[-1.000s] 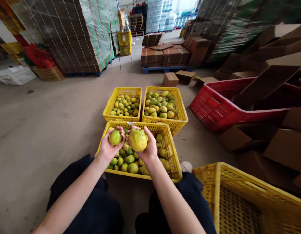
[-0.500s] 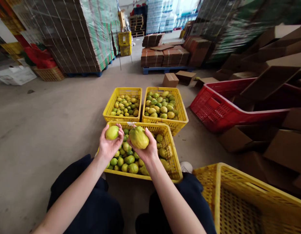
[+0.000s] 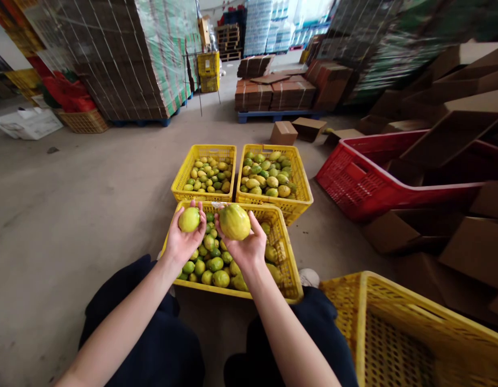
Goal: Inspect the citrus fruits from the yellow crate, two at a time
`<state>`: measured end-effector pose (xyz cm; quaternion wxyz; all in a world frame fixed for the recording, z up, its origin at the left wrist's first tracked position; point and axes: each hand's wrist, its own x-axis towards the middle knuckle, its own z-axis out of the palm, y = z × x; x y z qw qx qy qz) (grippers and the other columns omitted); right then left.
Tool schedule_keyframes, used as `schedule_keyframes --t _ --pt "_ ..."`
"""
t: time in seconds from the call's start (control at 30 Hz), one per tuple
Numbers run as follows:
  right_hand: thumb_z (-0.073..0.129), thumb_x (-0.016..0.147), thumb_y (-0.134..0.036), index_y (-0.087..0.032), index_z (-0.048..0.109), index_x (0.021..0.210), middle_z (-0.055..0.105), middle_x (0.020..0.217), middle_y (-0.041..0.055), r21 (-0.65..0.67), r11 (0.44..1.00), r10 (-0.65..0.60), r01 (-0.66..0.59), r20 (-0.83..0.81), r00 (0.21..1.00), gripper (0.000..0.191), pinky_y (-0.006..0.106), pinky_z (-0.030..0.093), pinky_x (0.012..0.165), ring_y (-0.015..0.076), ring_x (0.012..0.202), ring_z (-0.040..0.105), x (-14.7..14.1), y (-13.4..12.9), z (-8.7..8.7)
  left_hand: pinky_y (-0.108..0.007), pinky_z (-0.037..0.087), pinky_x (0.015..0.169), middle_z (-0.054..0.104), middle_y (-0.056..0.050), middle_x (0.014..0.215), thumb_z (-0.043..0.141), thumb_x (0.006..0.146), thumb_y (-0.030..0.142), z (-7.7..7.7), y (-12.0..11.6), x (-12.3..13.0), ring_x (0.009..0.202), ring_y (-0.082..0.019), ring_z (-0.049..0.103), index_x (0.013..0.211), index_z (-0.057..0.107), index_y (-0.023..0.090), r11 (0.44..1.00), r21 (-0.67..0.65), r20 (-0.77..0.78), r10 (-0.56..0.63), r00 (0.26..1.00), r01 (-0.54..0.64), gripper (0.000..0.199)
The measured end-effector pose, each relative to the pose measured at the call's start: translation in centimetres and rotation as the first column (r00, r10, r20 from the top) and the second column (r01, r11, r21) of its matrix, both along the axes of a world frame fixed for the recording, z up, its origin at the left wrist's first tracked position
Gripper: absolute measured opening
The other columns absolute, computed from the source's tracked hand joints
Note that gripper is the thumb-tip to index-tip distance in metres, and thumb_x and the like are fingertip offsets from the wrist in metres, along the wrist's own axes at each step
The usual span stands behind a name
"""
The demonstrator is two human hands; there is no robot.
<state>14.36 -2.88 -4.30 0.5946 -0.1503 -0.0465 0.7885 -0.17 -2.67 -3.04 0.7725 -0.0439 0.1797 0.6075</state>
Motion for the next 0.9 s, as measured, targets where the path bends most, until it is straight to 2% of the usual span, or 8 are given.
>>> schedule_keyframes --t 0.17,0.3,0.37,0.47,0.6,0.73,0.9 --pt "0.055 0.076 -0.031 -0.015 0.059 0.098 0.069 0.094 0.0094 -0.032 0.994 -0.106 0.106 -0.003 0.994 0.028 0.04 0.054 0.08 0.0229 0.093 0.064 -0.04 0.14 -0.3 -0.03 0.051 0.079 0.066 -0.004 0.093 0.051 0.079 0.014 -0.09 -0.12 0.1 0.083 -0.015 0.062 0.094 0.064 0.017 1.0 0.013 -0.039 0.003 0.999 -0.003 0.02" --pt "0.055 0.077 -0.036 -0.014 0.059 0.099 0.069 0.093 0.0108 -0.067 0.997 -0.042 0.043 0.016 0.999 0.031 0.041 0.054 0.078 0.0241 0.091 0.064 0.06 0.06 -0.18 -0.041 0.047 0.09 0.066 -0.001 0.089 0.051 0.078 0.012 0.01 -0.25 0.17 0.083 -0.015 0.062 0.088 0.064 0.017 1.0 0.011 -0.075 -0.022 0.997 0.023 0.018" --pt "0.052 0.078 -0.038 -0.013 0.059 0.099 0.069 0.092 0.0119 -0.1 0.995 -0.013 0.015 0.016 1.0 0.033 0.043 0.054 0.079 0.0247 0.092 0.064 0.11 0.06 -0.16 -0.042 0.047 0.091 0.066 -0.002 0.09 0.051 0.078 0.015 0.05 -0.29 0.16 0.085 -0.016 0.062 0.089 0.064 0.017 1.0 0.012 -0.087 -0.022 0.996 0.023 0.017" --pt "0.049 0.078 -0.032 -0.014 0.06 0.097 0.07 0.091 0.012 -0.109 0.994 -0.001 0.004 0.024 1.0 0.028 0.044 0.053 0.08 0.0245 0.092 0.064 0.2 0.1 -0.2 -0.043 0.048 0.09 0.066 -0.005 0.093 0.047 0.079 0.017 0.01 -0.26 0.13 0.086 -0.018 0.062 0.094 0.064 0.014 0.999 -0.006 -0.075 -0.034 0.997 0.034 0.023" --pt "0.05 0.077 -0.029 -0.016 0.06 0.096 0.07 0.091 0.0097 -0.031 0.999 -0.012 0.014 0.059 0.998 0.025 0.049 0.05 0.083 0.0252 0.093 0.064 0.22 0.09 -0.14 -0.037 0.051 0.085 0.066 -0.005 0.092 0.043 0.079 0.013 -0.01 -0.13 0.19 0.087 -0.017 0.062 0.094 0.063 0.014 0.999 -0.017 -0.079 -0.051 0.996 0.05 0.026" --pt "0.052 0.075 -0.028 -0.015 0.06 0.099 0.069 0.094 0.0106 0.054 0.999 -0.007 0.004 0.065 0.998 0.029 0.046 0.051 0.083 0.0246 0.093 0.064 0.21 -0.04 -0.14 -0.031 0.052 0.083 0.066 -0.005 0.089 0.046 0.077 0.012 0.33 -0.17 0.25 0.089 -0.017 0.062 0.091 0.063 0.014 0.999 -0.02 -0.062 -0.037 0.997 0.036 0.022" --pt "0.057 0.071 -0.031 -0.016 0.06 0.094 0.07 0.089 0.0096 -0.032 0.999 -0.031 0.033 0.053 0.998 0.028 0.037 0.056 0.07 0.0239 0.084 0.066 0.26 -0.14 -0.19 -0.021 0.053 0.069 0.063 -0.006 0.084 0.045 0.078 0.015 0.62 -0.33 0.13 0.076 -0.011 0.062 0.09 0.061 0.011 0.998 -0.021 0.008 -0.065 0.998 0.065 0.021"
